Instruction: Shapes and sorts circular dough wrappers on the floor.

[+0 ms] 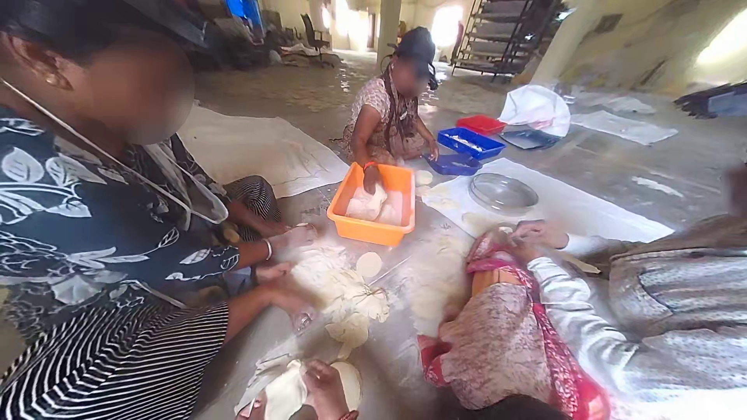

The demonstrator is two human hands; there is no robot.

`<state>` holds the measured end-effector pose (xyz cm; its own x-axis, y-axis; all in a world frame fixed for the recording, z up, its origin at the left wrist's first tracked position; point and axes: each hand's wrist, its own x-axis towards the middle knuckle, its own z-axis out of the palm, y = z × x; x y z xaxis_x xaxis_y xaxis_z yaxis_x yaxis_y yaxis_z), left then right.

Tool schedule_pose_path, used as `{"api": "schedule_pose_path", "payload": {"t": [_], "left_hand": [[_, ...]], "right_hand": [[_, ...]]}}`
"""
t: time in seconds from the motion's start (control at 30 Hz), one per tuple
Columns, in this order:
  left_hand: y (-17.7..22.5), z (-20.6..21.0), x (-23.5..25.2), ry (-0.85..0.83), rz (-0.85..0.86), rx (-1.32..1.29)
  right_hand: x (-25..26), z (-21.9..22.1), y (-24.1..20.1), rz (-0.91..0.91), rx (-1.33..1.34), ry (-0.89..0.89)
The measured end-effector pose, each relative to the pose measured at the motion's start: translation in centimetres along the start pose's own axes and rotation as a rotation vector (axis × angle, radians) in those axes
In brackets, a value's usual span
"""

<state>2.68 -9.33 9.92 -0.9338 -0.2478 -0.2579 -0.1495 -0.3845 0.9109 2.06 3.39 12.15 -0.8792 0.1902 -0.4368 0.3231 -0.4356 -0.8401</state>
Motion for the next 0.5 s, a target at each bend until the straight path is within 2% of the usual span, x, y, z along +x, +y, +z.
{"api": "schedule_pose_path", "payload": {"t": [0.1, 0.27, 0.33, 0.5], "left_hand": [[-0.1, 1.4, -1.0, -0.058, -0.074, -0.053], [-0.2, 2.6, -2.2, -0.11, -0.153, -0.13], [-0.4, 2.7, -2.3, -0.193, -0.192, -0.16], [-1.3, 3.1, -2.2, -0.259, -0.257, -0.221]], "right_hand": [[0.3, -0.7, -0.9, -0.111, -0.06, 0.022], [0.1, -2.7, -3.2, -0.016, -0.106, 0.035], [0.4, -3.6, -3.5, 0.011, -0.12, 0.028], [0.7, -5.5, -4.3, 0.018, -0.157, -0.061]]}}
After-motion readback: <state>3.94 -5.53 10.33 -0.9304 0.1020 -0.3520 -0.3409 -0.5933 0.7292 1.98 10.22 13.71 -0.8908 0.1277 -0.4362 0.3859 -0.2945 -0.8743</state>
